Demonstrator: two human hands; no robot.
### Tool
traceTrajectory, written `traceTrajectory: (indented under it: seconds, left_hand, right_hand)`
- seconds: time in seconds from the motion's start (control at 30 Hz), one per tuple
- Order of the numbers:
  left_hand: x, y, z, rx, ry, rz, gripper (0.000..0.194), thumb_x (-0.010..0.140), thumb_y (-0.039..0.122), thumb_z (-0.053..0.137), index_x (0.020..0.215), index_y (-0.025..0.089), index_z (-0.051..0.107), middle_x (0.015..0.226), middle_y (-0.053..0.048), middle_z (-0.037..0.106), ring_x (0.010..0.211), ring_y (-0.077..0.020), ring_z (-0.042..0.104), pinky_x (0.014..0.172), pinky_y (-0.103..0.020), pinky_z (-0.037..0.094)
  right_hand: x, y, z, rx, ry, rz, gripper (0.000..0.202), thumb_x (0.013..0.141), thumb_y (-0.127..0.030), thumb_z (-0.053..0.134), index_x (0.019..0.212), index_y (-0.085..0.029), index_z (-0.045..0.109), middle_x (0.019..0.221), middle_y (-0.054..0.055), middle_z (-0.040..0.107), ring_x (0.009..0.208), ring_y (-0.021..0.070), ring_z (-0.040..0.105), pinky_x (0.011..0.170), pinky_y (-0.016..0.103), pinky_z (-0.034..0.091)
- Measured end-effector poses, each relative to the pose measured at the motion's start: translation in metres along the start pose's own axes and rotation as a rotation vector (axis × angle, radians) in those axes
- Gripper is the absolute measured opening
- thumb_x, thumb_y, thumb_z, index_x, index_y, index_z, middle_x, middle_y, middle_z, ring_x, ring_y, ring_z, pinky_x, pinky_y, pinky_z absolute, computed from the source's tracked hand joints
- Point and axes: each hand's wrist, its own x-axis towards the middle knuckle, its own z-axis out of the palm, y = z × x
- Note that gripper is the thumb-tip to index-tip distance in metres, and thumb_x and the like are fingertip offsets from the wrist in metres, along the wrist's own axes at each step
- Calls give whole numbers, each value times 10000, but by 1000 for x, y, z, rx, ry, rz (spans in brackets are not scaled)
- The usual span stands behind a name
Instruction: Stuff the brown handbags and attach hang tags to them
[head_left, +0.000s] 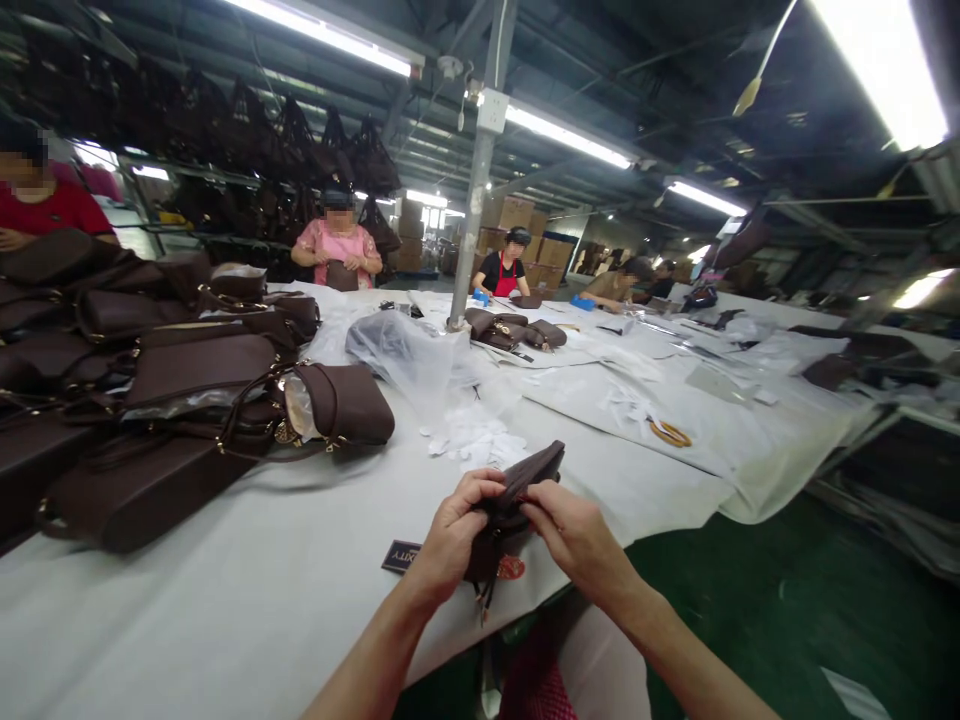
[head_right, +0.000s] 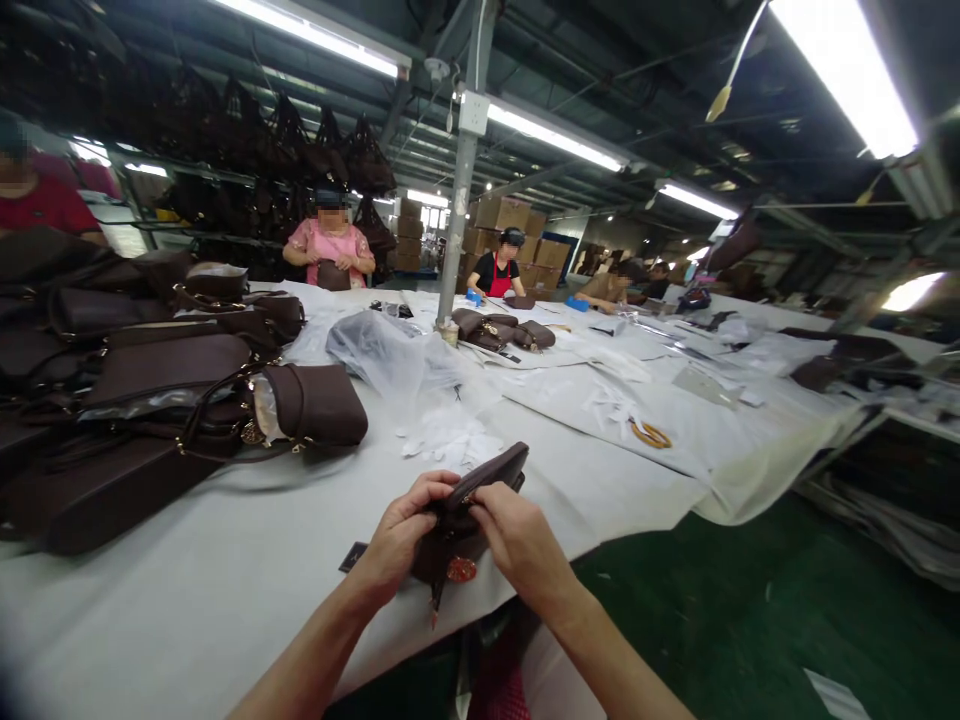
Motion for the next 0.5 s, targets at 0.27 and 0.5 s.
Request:
traceTrajectory:
  seconds: [0.27, 0.5]
  left_hand:
    - [-3, -9, -8, -64, -63, 43, 120, 691, 151, 553, 806, 177, 573, 1263, -71, 508, 1208, -277, 451, 1053, -399, 332]
    - [0, -13, -10, 48, -146, 109, 40, 828, 222, 542, 842, 184, 538, 1254, -88, 497, 1196, -261, 459, 1061, -413, 335]
  right_hand:
    - [2, -3, 4, 514, 4, 421, 249, 834, -430, 620, 881, -188, 656, 760, 32, 692, 652, 175, 671, 550, 268, 552]
    - [5, -10, -2, 460, 88, 413, 191, 798, -369, 657, 828, -183, 684, 666, 22, 683, 605, 160, 657, 526, 252, 534]
